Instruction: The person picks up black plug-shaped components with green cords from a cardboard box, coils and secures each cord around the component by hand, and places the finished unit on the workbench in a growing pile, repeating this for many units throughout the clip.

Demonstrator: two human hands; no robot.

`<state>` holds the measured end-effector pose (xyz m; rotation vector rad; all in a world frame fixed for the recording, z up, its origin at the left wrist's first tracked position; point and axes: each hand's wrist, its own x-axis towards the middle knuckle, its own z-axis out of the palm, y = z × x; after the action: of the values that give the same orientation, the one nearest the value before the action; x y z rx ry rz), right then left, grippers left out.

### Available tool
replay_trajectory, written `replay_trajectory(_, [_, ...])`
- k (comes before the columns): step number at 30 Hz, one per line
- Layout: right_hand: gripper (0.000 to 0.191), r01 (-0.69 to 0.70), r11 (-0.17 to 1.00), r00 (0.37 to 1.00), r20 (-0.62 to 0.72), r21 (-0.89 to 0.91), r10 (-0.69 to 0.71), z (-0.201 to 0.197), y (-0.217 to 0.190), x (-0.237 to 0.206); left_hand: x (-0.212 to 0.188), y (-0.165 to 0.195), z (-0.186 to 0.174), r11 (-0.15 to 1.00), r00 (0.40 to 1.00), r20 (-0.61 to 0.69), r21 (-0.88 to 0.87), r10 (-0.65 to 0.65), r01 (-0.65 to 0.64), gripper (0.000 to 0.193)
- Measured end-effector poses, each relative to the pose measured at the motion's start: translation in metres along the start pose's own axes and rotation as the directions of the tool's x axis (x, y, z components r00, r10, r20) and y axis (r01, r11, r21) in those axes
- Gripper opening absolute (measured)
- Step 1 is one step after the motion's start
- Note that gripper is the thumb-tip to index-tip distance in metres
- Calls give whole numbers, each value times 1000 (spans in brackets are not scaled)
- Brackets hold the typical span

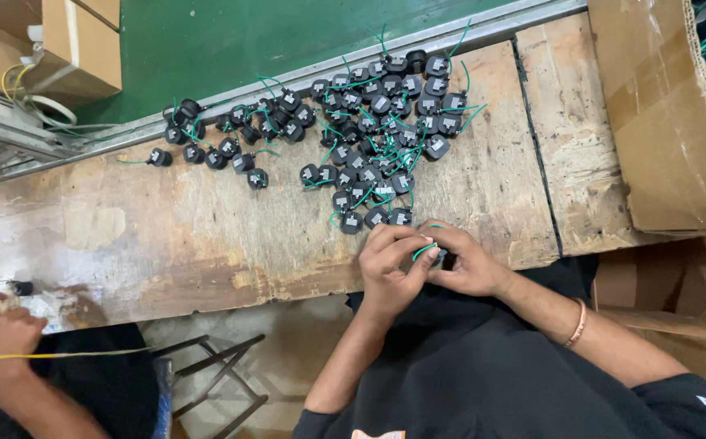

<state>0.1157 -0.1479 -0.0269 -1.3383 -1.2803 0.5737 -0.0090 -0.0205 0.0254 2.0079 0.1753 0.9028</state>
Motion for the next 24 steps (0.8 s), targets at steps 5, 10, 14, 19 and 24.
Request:
replay_trajectory(5, [46, 63, 998, 998, 28, -6, -62, 0, 3, -4, -1, 2, -3, 998, 999, 26, 66, -26, 24, 13])
replay_trajectory(10, [56, 119, 987, 992, -37, -105, -124, 4, 7, -9, -5, 5, -1, 1000, 998, -53, 16, 20, -19, 14])
replay_trajectory(14, [51, 73, 997, 996, 43, 12, -74, 1, 7, -8, -7, 1, -6, 992, 991, -25, 10, 129, -128, 16])
replay_trajectory(19, [46, 88, 996, 995, 45, 28, -90, 0, 2, -3, -5, -6, -15, 982, 981, 48, -48, 186, -184, 15])
replay_trajectory(24, [46, 82, 997, 995, 50, 11, -82, 0, -3, -2, 0, -7, -19, 975, 973, 92, -83, 213, -205, 17])
